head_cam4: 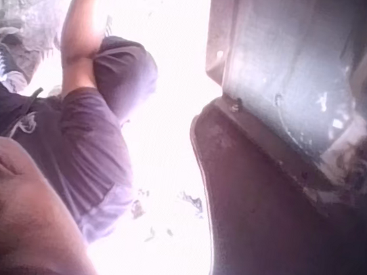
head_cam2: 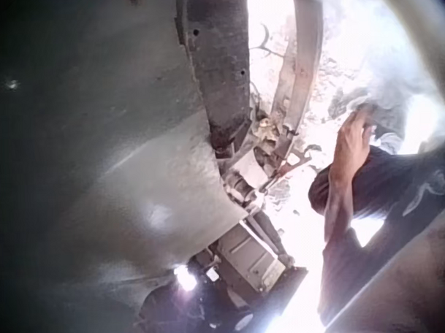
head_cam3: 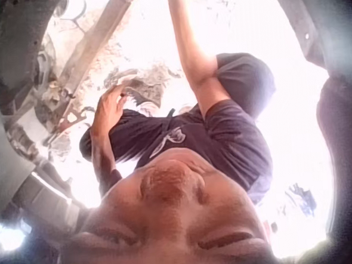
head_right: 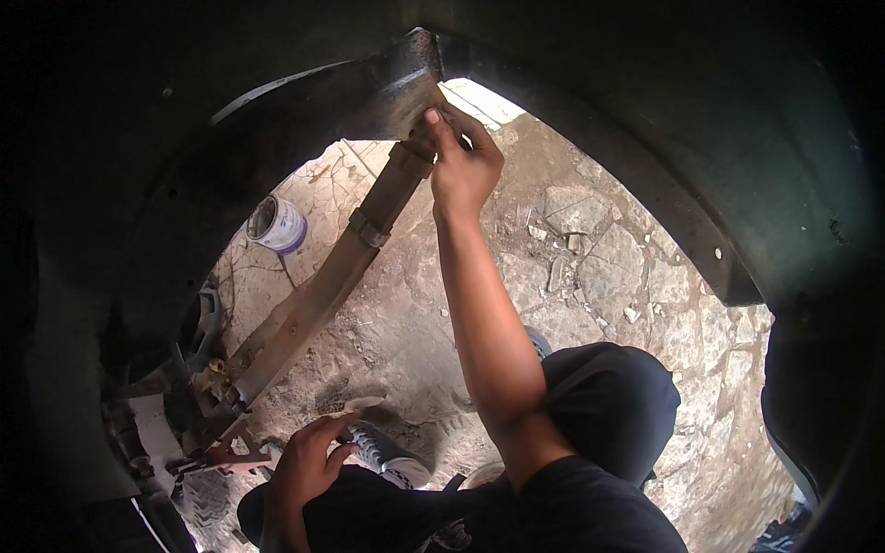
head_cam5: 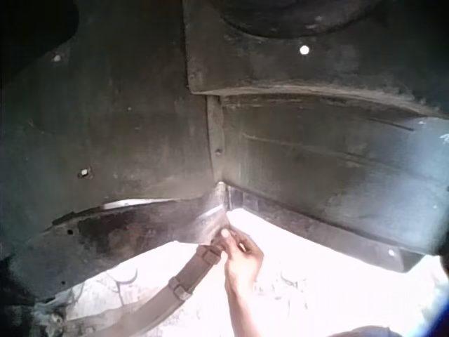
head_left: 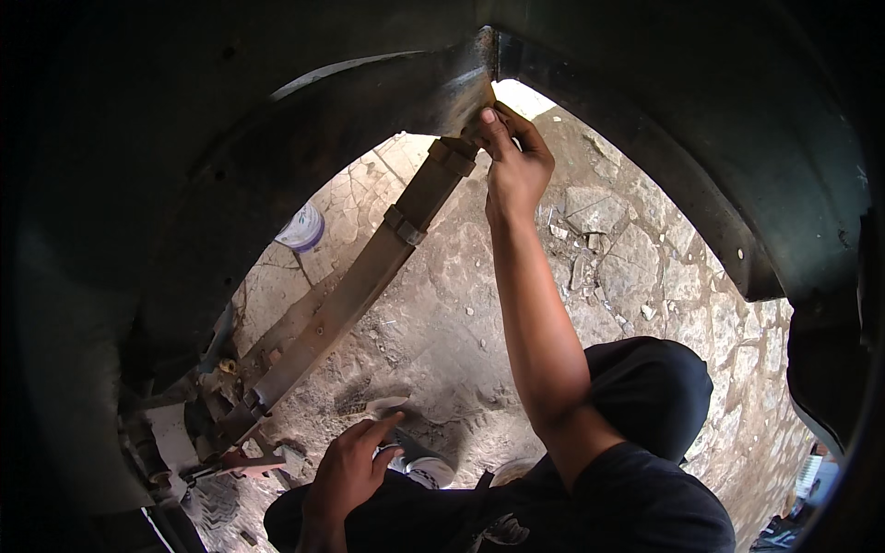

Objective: The person sits on the ground under a vehicle and sands a metal frame with a sanding block. They repeatedly rub the block along the frame's edges and surfaces, occasionally adjusting their grip and position to reach different sections.

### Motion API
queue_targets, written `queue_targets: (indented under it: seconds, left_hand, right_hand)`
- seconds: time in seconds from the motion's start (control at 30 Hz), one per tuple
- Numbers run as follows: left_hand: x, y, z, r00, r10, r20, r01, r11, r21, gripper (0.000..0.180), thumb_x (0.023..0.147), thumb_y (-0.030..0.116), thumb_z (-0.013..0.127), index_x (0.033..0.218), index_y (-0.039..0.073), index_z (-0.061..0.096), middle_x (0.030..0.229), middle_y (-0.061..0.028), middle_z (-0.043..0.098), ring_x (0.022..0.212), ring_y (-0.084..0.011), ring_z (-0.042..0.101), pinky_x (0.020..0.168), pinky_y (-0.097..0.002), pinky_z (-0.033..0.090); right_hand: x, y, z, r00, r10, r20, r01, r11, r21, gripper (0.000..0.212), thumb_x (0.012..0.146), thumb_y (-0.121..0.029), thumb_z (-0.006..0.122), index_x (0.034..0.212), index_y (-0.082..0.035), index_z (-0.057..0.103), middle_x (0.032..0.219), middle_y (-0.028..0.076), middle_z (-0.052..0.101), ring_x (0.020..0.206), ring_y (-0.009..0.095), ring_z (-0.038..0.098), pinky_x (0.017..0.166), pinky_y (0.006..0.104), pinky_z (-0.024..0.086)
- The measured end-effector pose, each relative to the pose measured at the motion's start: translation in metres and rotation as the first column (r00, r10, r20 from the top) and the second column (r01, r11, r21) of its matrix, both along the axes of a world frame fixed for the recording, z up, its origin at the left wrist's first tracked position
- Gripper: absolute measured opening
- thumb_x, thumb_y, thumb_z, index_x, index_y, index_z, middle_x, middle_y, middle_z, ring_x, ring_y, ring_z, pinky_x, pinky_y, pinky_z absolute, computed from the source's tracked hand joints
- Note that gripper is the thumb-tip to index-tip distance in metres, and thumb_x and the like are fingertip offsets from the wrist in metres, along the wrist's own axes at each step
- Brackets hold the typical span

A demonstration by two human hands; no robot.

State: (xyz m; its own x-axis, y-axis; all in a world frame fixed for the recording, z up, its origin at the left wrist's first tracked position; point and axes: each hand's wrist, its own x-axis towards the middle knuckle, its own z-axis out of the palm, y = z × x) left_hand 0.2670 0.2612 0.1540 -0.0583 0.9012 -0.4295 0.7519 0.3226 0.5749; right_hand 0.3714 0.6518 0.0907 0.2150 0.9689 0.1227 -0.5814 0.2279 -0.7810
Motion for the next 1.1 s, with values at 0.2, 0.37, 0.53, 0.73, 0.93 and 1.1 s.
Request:
queue_targets:
  seconds: [0.2, 0.37, 0.53, 0.73, 0.93, 1.1]
  left_hand:
    - [-0.001, 0.000, -0.005, 0.998, -0.009, 0.060, 0.009, 1.000, 0.005, 0.050, 0.098, 0.013, 0.074, 0.147, 0.008, 0.061, 0.111, -0.0201, 0.071, 0.100, -0.0391, 0.071, 0.088, -0.0484, 0.057]
    - [-0.003, -0.002, -0.005, 0.999, 0.005, -0.034, -0.005, 1.000, -0.005, 0.051, 0.098, 0.014, 0.074, 0.147, 0.008, 0.061, 0.112, -0.0208, 0.071, 0.102, -0.0407, 0.071, 0.088, -0.0484, 0.057]
    - [0.001, -0.005, -0.003, 1.000, -0.005, -0.009, 0.005, 0.999, 0.035, 0.050, 0.099, 0.018, 0.074, 0.147, 0.008, 0.061, 0.110, -0.0206, 0.071, 0.099, -0.0413, 0.071, 0.086, -0.0488, 0.057]
    - [0.005, -0.008, 0.004, 0.995, 0.019, 0.102, -0.018, 1.000, -0.008, 0.049, 0.100, 0.018, 0.074, 0.146, 0.007, 0.062, 0.106, -0.0196, 0.072, 0.097, -0.0400, 0.072, 0.085, -0.0486, 0.057]
    - [0.002, -0.009, 0.001, 0.998, 0.011, 0.059, -0.010, 1.000, -0.009, 0.049, 0.098, 0.016, 0.074, 0.145, 0.006, 0.063, 0.106, -0.0197, 0.072, 0.099, -0.0394, 0.073, 0.086, -0.0476, 0.057]
    - [0.002, -0.010, 0.005, 0.999, 0.021, 0.045, -0.021, 1.000, -0.010, 0.050, 0.097, 0.016, 0.075, 0.144, 0.005, 0.063, 0.111, -0.0208, 0.073, 0.103, -0.0407, 0.072, 0.088, -0.0478, 0.057]
  right_hand:
    - [-0.001, 0.002, -0.012, 0.985, 0.016, 0.171, -0.017, 1.000, 0.004, 0.028, 0.094, -0.008, 0.084, 0.118, 0.005, 0.077, 0.104, 0.012, 0.078, 0.089, 0.018, 0.074, 0.081, 0.0330, 0.064]
    - [-0.004, 0.005, -0.011, 0.955, -0.158, 0.251, 0.145, 0.987, 0.070, 0.023, 0.094, -0.007, 0.084, 0.115, 0.003, 0.079, 0.097, 0.008, 0.080, 0.088, 0.013, 0.073, 0.083, 0.0280, 0.058]
    - [-0.009, 0.014, -0.008, 0.939, -0.260, 0.227, 0.249, 0.966, 0.076, 0.020, 0.094, -0.009, 0.083, 0.110, 0.002, 0.081, 0.096, 0.008, 0.081, 0.087, 0.012, 0.071, 0.084, 0.0273, 0.055]
    - [-0.018, 0.004, -0.009, 0.910, -0.297, 0.289, 0.295, 0.954, 0.052, 0.020, 0.094, -0.016, 0.081, 0.108, -0.002, 0.082, 0.095, 0.012, 0.082, 0.086, 0.017, 0.074, 0.084, 0.0315, 0.056]
    - [-0.014, 0.011, -0.006, 0.920, -0.281, 0.272, 0.285, 0.958, 0.026, 0.020, 0.093, -0.018, 0.082, 0.107, -0.002, 0.083, 0.095, 0.012, 0.082, 0.087, 0.018, 0.075, 0.083, 0.0327, 0.056]
    - [-0.015, 0.002, -0.011, 0.850, -0.293, 0.438, 0.329, 0.944, -0.006, 0.024, 0.093, -0.022, 0.084, 0.109, -0.004, 0.083, 0.100, 0.013, 0.082, 0.094, 0.021, 0.077, 0.086, 0.0348, 0.056]
